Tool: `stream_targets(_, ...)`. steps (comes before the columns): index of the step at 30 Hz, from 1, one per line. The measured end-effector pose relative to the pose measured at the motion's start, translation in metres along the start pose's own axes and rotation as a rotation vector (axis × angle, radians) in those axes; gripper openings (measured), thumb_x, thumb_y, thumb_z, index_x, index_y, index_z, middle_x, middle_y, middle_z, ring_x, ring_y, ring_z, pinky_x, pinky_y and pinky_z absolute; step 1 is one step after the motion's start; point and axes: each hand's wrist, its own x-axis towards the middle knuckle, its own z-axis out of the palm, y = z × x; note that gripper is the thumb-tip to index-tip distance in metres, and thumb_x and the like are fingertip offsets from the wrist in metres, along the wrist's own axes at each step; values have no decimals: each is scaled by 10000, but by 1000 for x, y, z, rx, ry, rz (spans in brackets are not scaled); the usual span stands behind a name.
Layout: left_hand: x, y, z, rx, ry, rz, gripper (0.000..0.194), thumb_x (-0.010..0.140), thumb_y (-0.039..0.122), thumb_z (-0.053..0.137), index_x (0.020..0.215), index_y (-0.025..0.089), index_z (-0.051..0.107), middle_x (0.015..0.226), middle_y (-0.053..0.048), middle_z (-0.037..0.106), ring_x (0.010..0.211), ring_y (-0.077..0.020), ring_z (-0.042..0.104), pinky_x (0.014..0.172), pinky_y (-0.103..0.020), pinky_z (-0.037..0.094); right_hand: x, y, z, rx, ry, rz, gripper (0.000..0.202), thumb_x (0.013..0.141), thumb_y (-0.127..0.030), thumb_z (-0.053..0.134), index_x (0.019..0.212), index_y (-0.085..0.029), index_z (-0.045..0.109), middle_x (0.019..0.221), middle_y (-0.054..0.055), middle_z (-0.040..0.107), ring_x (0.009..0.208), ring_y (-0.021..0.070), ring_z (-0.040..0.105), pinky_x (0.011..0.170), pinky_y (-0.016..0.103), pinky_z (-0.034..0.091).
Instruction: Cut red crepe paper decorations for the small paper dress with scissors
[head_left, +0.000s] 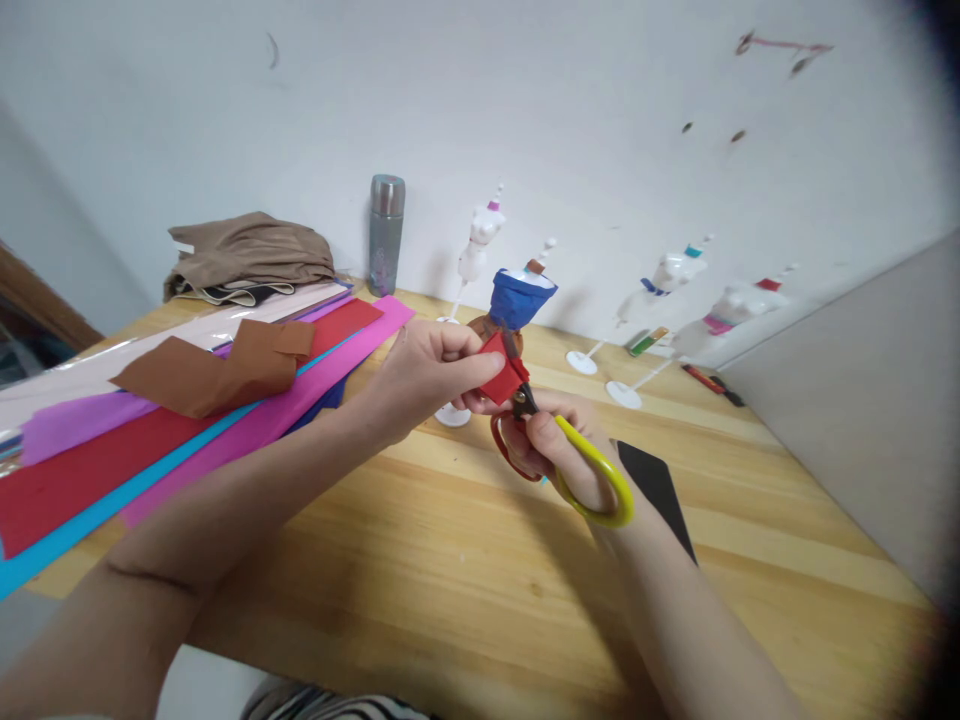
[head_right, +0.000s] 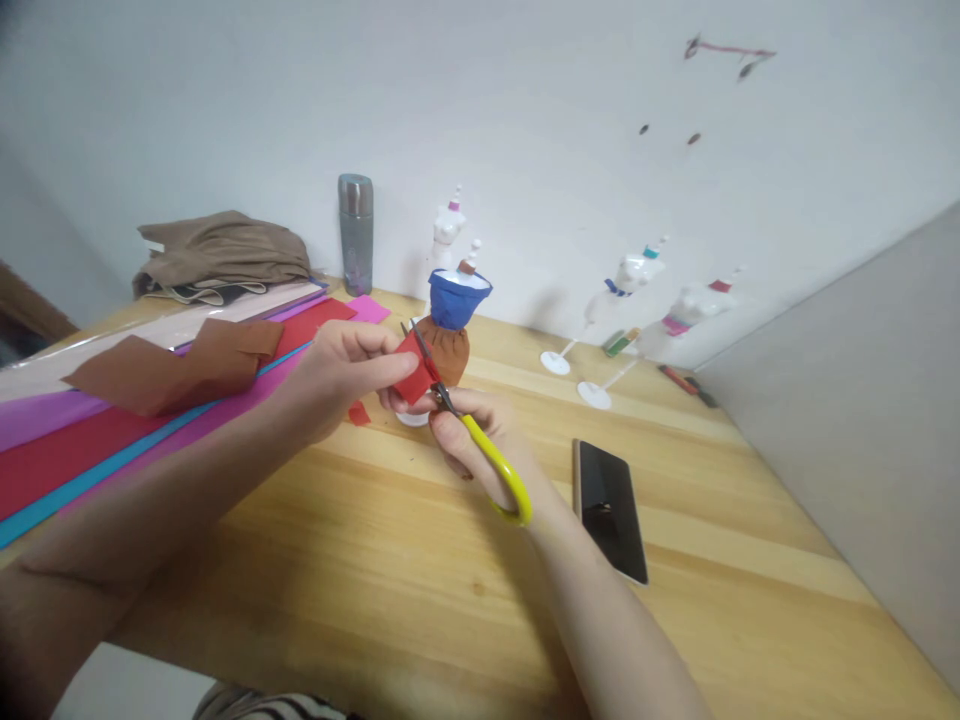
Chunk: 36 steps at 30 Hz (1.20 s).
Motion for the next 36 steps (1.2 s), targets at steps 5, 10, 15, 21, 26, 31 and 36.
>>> stream_targets(5,-2,3,1,23,12,-15,292,776,81,698,502,134,614,472,-2,646,444,-57,578,466,-148,420,1,-6,2,-14,12,32,502,910,-686,688,954,-190,755,547,-74,410,420,75,295,384,233,236)
stream_targets(10,-1,2,2,30,14,-10,309,802,69,679,507,133,613,469,-1,648,434,-52,578,458,-138,420,1,-1,1,3,3,16,462,928,-644,690,967,-189,760,536,-81,388,416,77,295,375,226,249)
stream_targets(15,-2,7,4,52,25,-45,361,818,69,661,474,139,578,436,0,624,424,-54,580,468,-131,447,2,-4,1,-8,-6,14,497,924,-672,678,945,-180,748,538,-84,390,410,69,280,374,219,241)
stream_targets(21,-2,6,3,71,26,-49,308,795,88,704,507,135,604,462,-5,644,432,-59,575,475,-142,460,2,-8,2,-37,-1,23,522,909,-701,675,929,-184,744,551,-80,387,411,70,287,378,226,234)
stream_targets(26,-2,5,3,79,25,-41,324,807,84,685,500,137,593,462,-8,641,430,-58,571,477,-146,448,2,-6,2,-40,-1,25,525,917,-696,666,946,-178,746,541,-83,378,415,75,289,373,226,255)
stream_targets(31,-3,6,4,94,26,-49,335,805,81,693,495,133,580,456,-5,632,439,-56,569,475,-141,432,2,-8,2,-48,-3,31,532,913,-705,665,939,-180,744,544,-84,365,415,71,271,377,224,240)
stream_targets(36,-2,4,3,65,18,-21,343,796,96,713,489,140,568,449,1,626,430,-58,566,475,-150,436,1,-7,2,-33,6,36,523,900,-704,682,922,-184,738,543,-83,379,413,70,285,379,223,241)
